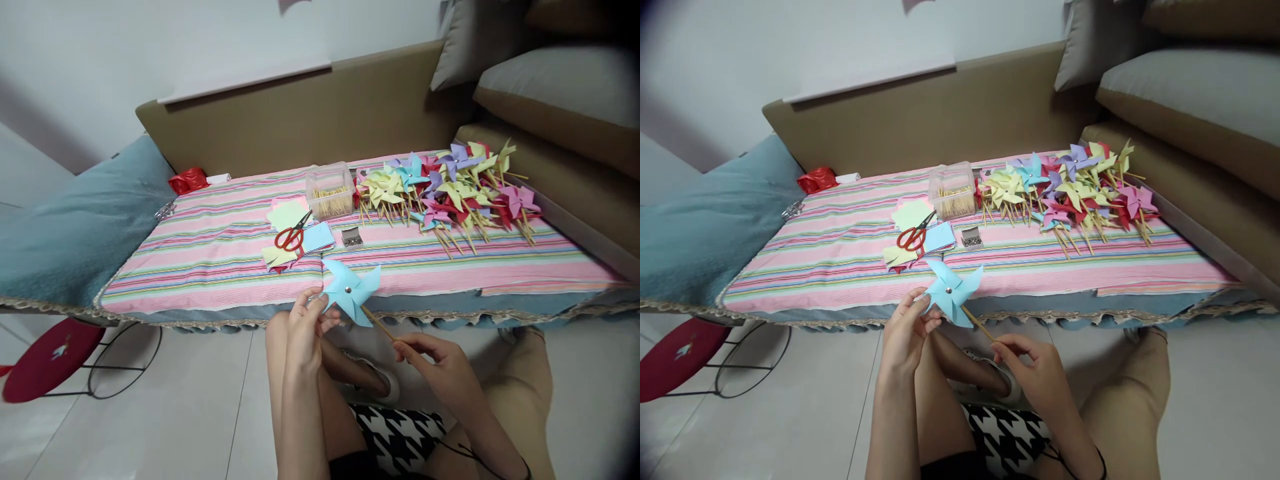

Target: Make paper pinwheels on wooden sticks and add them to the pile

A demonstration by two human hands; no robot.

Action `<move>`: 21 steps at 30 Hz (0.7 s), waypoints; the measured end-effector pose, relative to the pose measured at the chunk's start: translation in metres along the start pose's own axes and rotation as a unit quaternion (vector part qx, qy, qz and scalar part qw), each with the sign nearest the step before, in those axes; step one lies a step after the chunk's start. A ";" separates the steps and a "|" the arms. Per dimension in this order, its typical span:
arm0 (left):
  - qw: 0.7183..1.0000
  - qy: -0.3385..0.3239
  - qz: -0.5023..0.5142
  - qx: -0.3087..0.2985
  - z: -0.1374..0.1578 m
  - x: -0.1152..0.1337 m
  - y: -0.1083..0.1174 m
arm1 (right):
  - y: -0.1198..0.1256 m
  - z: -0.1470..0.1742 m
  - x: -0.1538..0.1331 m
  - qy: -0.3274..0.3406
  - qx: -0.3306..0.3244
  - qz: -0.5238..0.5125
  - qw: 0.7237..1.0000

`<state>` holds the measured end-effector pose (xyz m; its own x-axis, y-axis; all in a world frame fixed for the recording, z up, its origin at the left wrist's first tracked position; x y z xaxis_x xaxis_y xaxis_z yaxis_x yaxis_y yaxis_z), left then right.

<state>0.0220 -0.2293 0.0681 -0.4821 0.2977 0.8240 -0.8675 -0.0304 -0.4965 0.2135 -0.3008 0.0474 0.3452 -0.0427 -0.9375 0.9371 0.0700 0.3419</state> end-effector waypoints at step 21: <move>0.987 -0.102 -0.104 0.074 -0.007 -0.002 0.000 | 0.004 -0.003 0.018 -0.029 -0.037 -0.039 0.998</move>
<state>0.0238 -0.2229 0.0645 -0.2931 0.1139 0.9493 -0.9515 -0.1314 -0.2781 0.2237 -0.2978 0.0318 0.2756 -0.1088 -0.9551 0.9557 0.1376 0.2601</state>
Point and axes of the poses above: each hand's wrist, its own z-axis away from the middle knuckle, its own y-axis out of the back of the hand, x = y × z, the point moved 1 cm from there along -z, towards the middle knuckle, and after that the axes turned 9 degrees about -x, right-handed, at the moved point
